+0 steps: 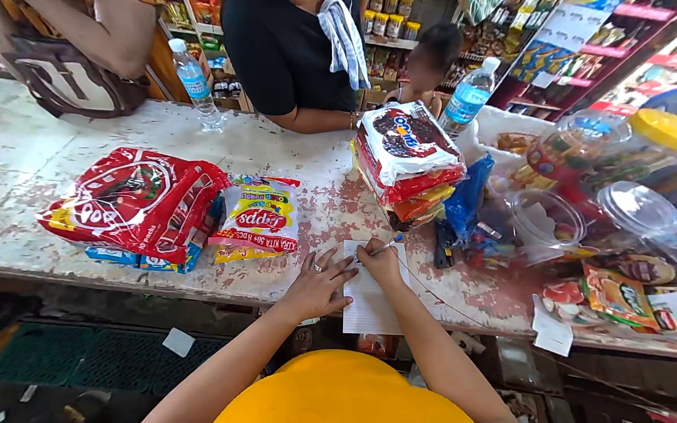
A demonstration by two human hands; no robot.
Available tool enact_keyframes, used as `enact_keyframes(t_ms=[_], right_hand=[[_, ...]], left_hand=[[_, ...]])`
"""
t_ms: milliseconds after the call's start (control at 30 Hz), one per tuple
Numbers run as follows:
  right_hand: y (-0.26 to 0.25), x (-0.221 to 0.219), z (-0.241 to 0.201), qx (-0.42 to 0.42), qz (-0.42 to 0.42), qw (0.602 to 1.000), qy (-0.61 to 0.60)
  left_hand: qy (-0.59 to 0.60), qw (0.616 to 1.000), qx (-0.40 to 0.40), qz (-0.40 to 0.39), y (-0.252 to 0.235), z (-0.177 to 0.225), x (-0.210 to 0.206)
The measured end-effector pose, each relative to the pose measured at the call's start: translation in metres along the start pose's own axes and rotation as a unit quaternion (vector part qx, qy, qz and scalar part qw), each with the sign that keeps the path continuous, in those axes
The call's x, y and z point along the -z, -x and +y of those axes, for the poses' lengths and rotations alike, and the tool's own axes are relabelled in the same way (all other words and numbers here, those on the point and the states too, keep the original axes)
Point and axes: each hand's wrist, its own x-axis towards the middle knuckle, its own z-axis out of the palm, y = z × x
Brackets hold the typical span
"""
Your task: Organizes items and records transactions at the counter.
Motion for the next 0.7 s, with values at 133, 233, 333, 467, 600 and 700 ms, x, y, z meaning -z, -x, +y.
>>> enact_keyframes(t_ms=[133, 233, 333, 467, 600, 700], right_hand=[[-0.0016, -0.0008, 0.0011, 0.005, 0.007, 1.000, -0.003], [-0.0023, -0.0002, -0.0003, 0.000, 0.012, 1.000, -0.003], [-0.0008, 0.0010, -0.0015, 0.006, 0.011, 1.000, 0.012], [0.0000, 0.0015, -0.0014, 0.017, 0.015, 1.000, 0.018], [-0.0004, 0.0028, -0.0037, 0.011, 0.015, 0.999, 0.027], [0.0014, 0.0039, -0.0072, 0.013, 0.007, 0.998, 0.057]], left_hand=[[-0.001, 1.000, -0.001, -0.002, 0.0000, -0.0008, -0.0004], [-0.002, 1.000, 0.001, -0.004, -0.0004, -0.0007, 0.0000], [-0.001, 1.000, 0.001, -0.004, 0.0000, -0.0003, -0.0002], [-0.007, 1.000, 0.000, -0.001, 0.0002, 0.0000, 0.0001], [-0.003, 1.000, -0.005, 0.005, 0.0007, -0.0005, -0.0007], [0.009, 1.000, -0.011, 0.012, 0.0010, -0.0007, -0.0018]])
